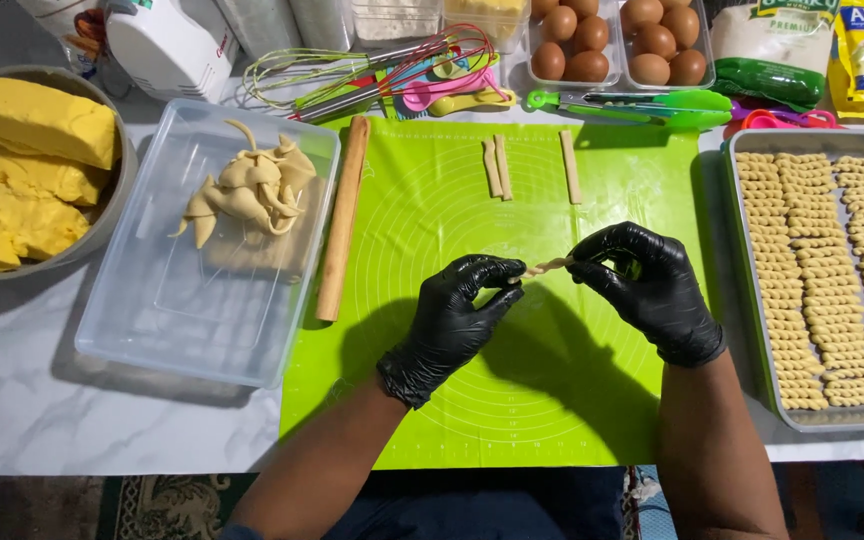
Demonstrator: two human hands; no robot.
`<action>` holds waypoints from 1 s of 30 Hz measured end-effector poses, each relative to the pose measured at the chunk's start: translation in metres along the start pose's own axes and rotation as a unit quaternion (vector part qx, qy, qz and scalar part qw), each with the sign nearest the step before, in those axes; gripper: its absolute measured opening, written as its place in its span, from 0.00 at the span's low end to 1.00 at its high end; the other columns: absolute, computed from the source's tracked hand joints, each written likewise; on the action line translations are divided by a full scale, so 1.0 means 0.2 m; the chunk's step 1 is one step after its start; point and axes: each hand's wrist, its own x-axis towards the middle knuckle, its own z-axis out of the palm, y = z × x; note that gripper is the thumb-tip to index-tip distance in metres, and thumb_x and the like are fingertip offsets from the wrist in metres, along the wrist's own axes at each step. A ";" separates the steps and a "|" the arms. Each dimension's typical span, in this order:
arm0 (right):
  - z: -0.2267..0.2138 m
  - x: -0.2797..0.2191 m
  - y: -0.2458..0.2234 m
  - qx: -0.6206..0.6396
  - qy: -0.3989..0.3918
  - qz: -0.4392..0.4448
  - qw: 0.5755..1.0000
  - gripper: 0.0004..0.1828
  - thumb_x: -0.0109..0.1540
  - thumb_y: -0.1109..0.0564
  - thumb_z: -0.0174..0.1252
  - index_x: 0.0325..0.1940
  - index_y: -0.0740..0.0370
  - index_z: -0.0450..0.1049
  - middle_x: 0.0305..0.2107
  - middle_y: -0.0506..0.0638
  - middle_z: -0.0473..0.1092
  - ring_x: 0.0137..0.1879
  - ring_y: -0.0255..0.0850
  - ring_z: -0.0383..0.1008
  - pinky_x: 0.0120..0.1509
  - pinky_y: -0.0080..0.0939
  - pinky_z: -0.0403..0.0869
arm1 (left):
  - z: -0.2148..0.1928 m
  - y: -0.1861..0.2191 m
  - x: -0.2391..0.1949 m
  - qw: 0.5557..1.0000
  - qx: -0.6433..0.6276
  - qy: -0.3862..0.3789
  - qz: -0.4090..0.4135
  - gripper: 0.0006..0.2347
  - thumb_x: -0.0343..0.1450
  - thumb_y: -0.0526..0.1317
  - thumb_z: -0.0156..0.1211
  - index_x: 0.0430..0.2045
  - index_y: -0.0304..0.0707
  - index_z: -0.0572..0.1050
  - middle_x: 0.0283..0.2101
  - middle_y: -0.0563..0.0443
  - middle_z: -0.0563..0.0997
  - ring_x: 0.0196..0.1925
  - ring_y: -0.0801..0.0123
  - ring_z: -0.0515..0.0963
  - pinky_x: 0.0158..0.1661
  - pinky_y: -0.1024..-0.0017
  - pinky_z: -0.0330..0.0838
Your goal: The person shapes small pieces of dough into thin, twisted ropes on a green silicone mat. They roll the dough with gloved hands, twist it, and then place the finished pieces onto a metal baking tray.
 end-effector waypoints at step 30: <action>0.17 0.06 0.28 -0.157 -0.087 -0.030 0.983 0.02 0.59 0.61 0.68 0.36 0.58 0.83 0.33 0.55 0.79 0.42 0.55 0.81 0.50 0.51 0.77 | -0.11 -0.26 0.00 0.868 0.474 -0.121 0.088 0.10 0.73 0.46 0.57 0.23 0.45 0.76 0.20 0.46 0.77 0.32 0.49 0.84 0.50 0.49 0.72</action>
